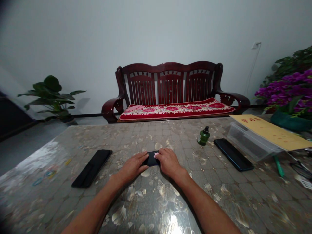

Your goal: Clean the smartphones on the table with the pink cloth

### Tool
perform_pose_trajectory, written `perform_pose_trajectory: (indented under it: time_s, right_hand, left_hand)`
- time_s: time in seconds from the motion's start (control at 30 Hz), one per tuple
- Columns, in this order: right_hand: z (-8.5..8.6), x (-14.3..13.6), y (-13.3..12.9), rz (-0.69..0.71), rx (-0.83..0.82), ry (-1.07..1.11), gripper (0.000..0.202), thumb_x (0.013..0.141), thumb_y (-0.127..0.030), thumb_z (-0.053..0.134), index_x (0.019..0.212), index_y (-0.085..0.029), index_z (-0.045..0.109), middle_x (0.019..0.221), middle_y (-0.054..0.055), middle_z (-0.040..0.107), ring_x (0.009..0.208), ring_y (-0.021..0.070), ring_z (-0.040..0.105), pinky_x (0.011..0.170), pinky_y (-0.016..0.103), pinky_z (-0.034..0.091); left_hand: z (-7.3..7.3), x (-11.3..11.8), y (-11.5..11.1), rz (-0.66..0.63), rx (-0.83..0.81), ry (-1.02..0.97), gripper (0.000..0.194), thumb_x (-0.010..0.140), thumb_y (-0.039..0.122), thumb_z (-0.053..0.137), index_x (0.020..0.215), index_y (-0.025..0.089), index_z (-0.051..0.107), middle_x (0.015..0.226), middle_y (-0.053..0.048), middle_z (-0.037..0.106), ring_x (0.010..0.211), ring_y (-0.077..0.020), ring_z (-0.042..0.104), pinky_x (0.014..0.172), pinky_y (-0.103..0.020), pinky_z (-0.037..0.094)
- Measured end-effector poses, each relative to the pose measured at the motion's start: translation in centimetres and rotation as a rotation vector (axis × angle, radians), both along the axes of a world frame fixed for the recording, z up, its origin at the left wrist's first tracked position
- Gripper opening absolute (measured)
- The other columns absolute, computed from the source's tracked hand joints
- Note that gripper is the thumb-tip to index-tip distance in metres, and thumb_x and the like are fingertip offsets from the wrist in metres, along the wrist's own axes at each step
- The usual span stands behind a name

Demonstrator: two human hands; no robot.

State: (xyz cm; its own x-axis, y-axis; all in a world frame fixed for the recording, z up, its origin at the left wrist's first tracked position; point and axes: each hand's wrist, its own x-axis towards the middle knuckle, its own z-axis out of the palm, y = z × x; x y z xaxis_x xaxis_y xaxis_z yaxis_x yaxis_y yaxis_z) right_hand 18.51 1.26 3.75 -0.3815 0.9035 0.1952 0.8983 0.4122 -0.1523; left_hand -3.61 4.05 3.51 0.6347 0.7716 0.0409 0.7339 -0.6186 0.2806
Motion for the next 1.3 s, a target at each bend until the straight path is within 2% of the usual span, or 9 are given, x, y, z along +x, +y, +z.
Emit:
perform_pose_trajectory:
  time_s: [0.13,0.2,0.4,0.63,0.83,0.9,1.03,1.1,1.3]
  right_hand:
    - [0.5,1.1,0.0,-0.177,-0.024,-0.057,0.032,0.094,-0.012,0.049,0.111,-0.021,0.074,0.104,0.01,0.067,0.1,0.0241,0.057,0.084,0.033,0.037]
    - [0.5,1.3,0.0,-0.214,-0.026,-0.058,0.033,0.094,-0.011,0.048,0.112,-0.021,0.074,0.104,0.011,0.067,0.099,0.0243,0.057,0.084,0.033,0.037]
    - [0.1,0.7,-0.6,0.007,0.003,0.017,0.031,0.097,-0.015,0.047,0.109,-0.025,0.074,0.101,0.007,0.067,0.097,0.0213,0.057,0.083,0.031,0.038]
    - [0.0,2.5,-0.2,-0.18,0.012,0.001,0.034,0.093,-0.009,0.049,0.111,-0.022,0.075,0.1,0.01,0.068,0.095,0.0231,0.058,0.082,0.032,0.04]
    - [-0.4,0.9,-1.0,0.058,0.02,0.076,0.029,0.097,-0.014,0.05,0.108,-0.024,0.075,0.098,0.007,0.067,0.094,0.0202,0.057,0.081,0.028,0.04]
    - [-0.2,1.1,-0.9,0.048,0.011,0.067,0.029,0.096,-0.014,0.05,0.107,-0.024,0.075,0.096,0.007,0.067,0.093,0.0203,0.057,0.081,0.029,0.04]
    - [0.4,2.6,-0.5,-0.142,-0.029,0.027,0.034,0.093,-0.01,0.049,0.108,-0.023,0.076,0.098,0.008,0.067,0.096,0.022,0.059,0.081,0.029,0.04]
    - [0.7,2.7,-0.6,-0.181,-0.049,0.015,0.036,0.091,-0.009,0.048,0.109,-0.023,0.075,0.1,0.009,0.067,0.097,0.022,0.059,0.081,0.029,0.04]
    - [1.0,1.0,-1.6,0.002,-0.092,0.015,0.032,0.091,-0.013,0.049,0.106,-0.025,0.075,0.1,0.007,0.067,0.097,0.0204,0.058,0.079,0.027,0.04]
  left_hand:
    - [-0.2,0.0,0.0,0.006,0.007,0.01,0.05,0.088,0.023,0.068,0.136,0.013,0.057,0.147,-0.019,0.053,0.135,-0.0316,0.052,0.114,-0.044,0.04]
    - [-0.2,0.0,0.0,0.007,0.012,0.004,0.05,0.088,0.022,0.069,0.136,0.013,0.057,0.147,-0.019,0.053,0.135,-0.0317,0.052,0.114,-0.044,0.04]
    - [-0.1,0.0,0.0,0.003,0.011,0.011,0.049,0.088,0.022,0.068,0.136,0.013,0.058,0.147,-0.019,0.053,0.135,-0.0309,0.052,0.114,-0.045,0.04]
    - [-0.1,0.1,0.0,0.016,0.006,0.016,0.05,0.088,0.022,0.068,0.136,0.013,0.057,0.147,-0.02,0.053,0.135,-0.0318,0.052,0.114,-0.046,0.04]
    - [0.0,0.1,0.0,0.009,0.001,0.003,0.05,0.088,0.022,0.069,0.136,0.014,0.058,0.146,-0.019,0.053,0.135,-0.0309,0.052,0.114,-0.045,0.041]
    - [0.0,0.1,0.0,0.013,-0.004,0.017,0.05,0.088,0.022,0.069,0.136,0.013,0.057,0.147,-0.019,0.052,0.135,-0.031,0.052,0.114,-0.045,0.041]
    - [0.2,0.2,0.0,0.024,-0.002,0.042,0.05,0.089,0.023,0.069,0.137,0.015,0.057,0.148,-0.018,0.052,0.135,-0.0314,0.052,0.114,-0.045,0.041]
    - [0.2,0.2,0.0,0.025,-0.004,0.044,0.05,0.088,0.023,0.069,0.137,0.016,0.057,0.148,-0.017,0.052,0.135,-0.0316,0.052,0.114,-0.045,0.041]
    - [0.5,0.3,-0.1,0.031,-0.021,0.041,0.051,0.088,0.023,0.07,0.137,0.013,0.058,0.147,-0.019,0.052,0.135,-0.0315,0.052,0.115,-0.044,0.04]
